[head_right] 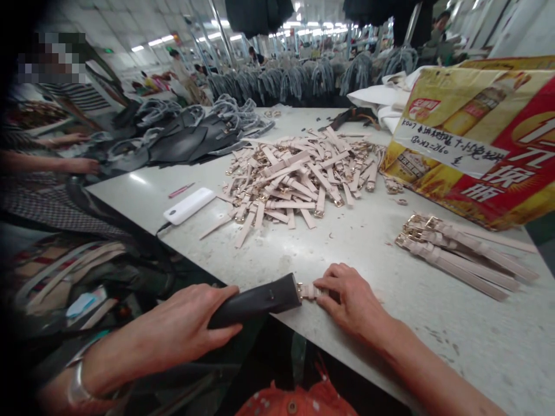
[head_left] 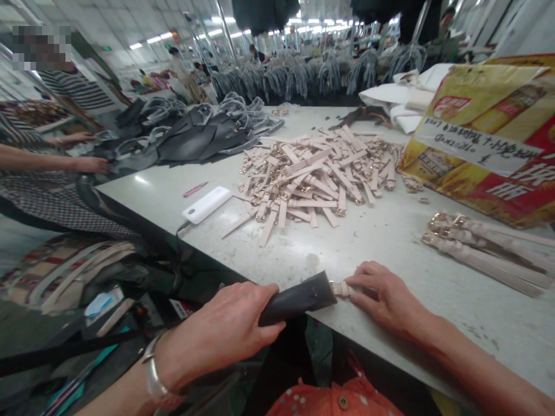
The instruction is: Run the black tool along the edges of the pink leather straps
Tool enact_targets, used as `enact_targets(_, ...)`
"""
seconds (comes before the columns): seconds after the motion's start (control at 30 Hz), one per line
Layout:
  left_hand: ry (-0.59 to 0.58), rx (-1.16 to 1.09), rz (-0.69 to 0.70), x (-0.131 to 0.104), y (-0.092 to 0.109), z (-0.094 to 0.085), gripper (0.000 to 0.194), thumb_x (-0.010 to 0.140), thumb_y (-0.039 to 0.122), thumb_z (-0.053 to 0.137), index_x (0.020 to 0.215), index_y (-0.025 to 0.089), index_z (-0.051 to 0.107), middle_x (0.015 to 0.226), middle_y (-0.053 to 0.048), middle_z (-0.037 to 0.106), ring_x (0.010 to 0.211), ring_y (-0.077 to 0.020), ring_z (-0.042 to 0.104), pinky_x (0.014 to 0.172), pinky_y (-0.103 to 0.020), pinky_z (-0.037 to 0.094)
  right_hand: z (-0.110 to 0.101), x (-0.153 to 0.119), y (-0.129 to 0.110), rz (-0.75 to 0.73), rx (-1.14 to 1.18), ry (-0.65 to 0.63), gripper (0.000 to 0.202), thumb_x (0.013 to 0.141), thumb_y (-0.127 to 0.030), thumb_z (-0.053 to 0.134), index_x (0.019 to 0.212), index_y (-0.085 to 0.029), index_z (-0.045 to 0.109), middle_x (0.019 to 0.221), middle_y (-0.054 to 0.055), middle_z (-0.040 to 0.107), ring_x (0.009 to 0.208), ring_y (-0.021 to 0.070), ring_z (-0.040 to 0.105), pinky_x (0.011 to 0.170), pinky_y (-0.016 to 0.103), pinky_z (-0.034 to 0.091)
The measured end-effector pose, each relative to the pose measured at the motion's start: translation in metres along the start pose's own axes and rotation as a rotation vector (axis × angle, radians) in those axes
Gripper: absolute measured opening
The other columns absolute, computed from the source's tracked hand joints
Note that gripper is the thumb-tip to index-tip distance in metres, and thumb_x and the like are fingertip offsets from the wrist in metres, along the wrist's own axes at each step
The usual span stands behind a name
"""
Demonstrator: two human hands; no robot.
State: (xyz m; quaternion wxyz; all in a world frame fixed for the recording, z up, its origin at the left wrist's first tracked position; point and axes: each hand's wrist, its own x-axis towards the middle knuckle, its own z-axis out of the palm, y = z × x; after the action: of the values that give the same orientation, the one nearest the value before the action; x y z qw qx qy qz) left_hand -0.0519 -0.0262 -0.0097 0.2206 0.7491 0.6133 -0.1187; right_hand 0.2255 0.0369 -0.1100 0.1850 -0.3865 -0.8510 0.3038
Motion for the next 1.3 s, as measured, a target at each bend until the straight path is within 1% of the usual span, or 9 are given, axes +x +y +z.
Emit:
enact_targets(0.27,0.022,0.065,0.065,0.017,0.013,-0.006,0.025,0.08,0.045,0.048,0.088,0.025,0.06,0.079,-0.003,0.065,0.077,-0.0224,0.062,0.066,-0.03,0.042,0.002,0.001,0.0,-0.01,0.034,-0.016,0.016,0.082,-0.022,0.058,0.093,-0.024,0.069,0.083,0.004,0.058,0.083,0.0184,0.052,0.071,0.03,0.039)
enact_targets(0.4,0.05,0.017,0.095,0.023,0.023,0.0,0.025,0.081,0.044,0.046,0.085,0.023,0.06,0.077,-0.003,0.065,0.074,-0.0207,0.062,0.062,-0.027,0.041,0.002,0.001,0.0,-0.004,0.036,-0.003,0.012,0.082,-0.021,0.057,0.086,-0.022,0.068,0.082,0.004,0.057,0.08,0.0178,0.052,0.069,0.029,0.039)
enact_targets(0.5,0.057,-0.043,0.068,0.023,0.024,0.005,0.027,0.082,0.044,0.045,0.087,0.022,0.06,0.077,-0.003,0.065,0.072,-0.0191,0.062,0.061,-0.026,0.041,0.001,0.001,0.0,-0.009,0.047,0.005,0.012,0.081,-0.021,0.059,0.089,-0.022,0.067,0.081,0.004,0.058,0.08,0.0178,0.052,0.07,0.029,0.04)
enact_targets(0.6,0.053,-0.07,0.022,0.02,0.014,0.006,0.028,0.081,0.046,0.046,0.087,0.022,0.06,0.077,-0.003,0.064,0.072,-0.0186,0.062,0.063,-0.025,0.042,0.0,0.0,0.0,-0.007,0.062,0.032,0.023,0.077,-0.019,0.061,0.099,-0.022,0.066,0.08,0.003,0.058,0.079,0.0179,0.052,0.071,0.03,0.04)
enact_targets(0.7,0.076,-0.048,-0.029,0.015,0.004,0.002,0.029,0.082,0.047,0.045,0.086,0.022,0.059,0.076,-0.002,0.063,0.074,-0.0189,0.061,0.065,-0.026,0.042,-0.002,-0.002,0.001,0.009,0.087,0.046,0.04,0.072,-0.015,0.063,0.111,-0.021,0.061,0.089,0.005,0.06,0.083,0.0188,0.053,0.075,0.032,0.042)
enact_targets(0.83,0.066,-0.015,-0.05,0.007,0.009,-0.004,0.03,0.082,0.048,0.044,0.086,0.023,0.059,0.075,-0.002,0.062,0.073,-0.0188,0.061,0.065,-0.027,0.042,-0.006,-0.004,0.002,0.008,0.125,0.028,0.061,0.067,-0.007,0.057,0.126,-0.022,0.049,0.1,0.005,0.059,0.088,0.0182,0.054,0.081,0.033,0.043)
enact_targets(0.93,0.07,0.017,0.002,0.008,0.025,-0.007,0.028,0.082,0.047,0.044,0.086,0.023,0.059,0.075,-0.002,0.062,0.073,-0.0194,0.062,0.066,-0.028,0.042,-0.006,-0.006,0.003,0.006,0.082,0.048,0.052,0.068,-0.009,0.058,0.118,-0.02,0.053,0.101,0.006,0.058,0.091,0.0193,0.053,0.082,0.034,0.043)
enact_targets(1.07,0.034,0.071,0.075,0.015,0.042,-0.011,0.024,0.082,0.042,0.043,0.083,0.023,0.058,0.074,-0.002,0.063,0.07,-0.0198,0.062,0.06,-0.028,0.04,-0.004,-0.009,0.008,0.091,0.053,0.084,0.041,0.07,-0.019,0.063,0.111,-0.02,0.056,0.096,0.006,0.059,0.085,0.0192,0.055,0.077,0.034,0.043)
enact_targets(1.3,-0.046,0.143,0.05,0.019,0.046,-0.028,0.027,0.081,0.041,0.044,0.085,0.021,0.062,0.078,-0.005,0.065,0.078,-0.0222,0.063,0.068,-0.03,0.043,-0.005,-0.008,0.012,0.144,0.137,0.065,0.048,0.07,-0.016,0.063,0.117,-0.022,0.054,0.09,0.003,0.062,0.082,0.0177,0.057,0.076,0.032,0.043)
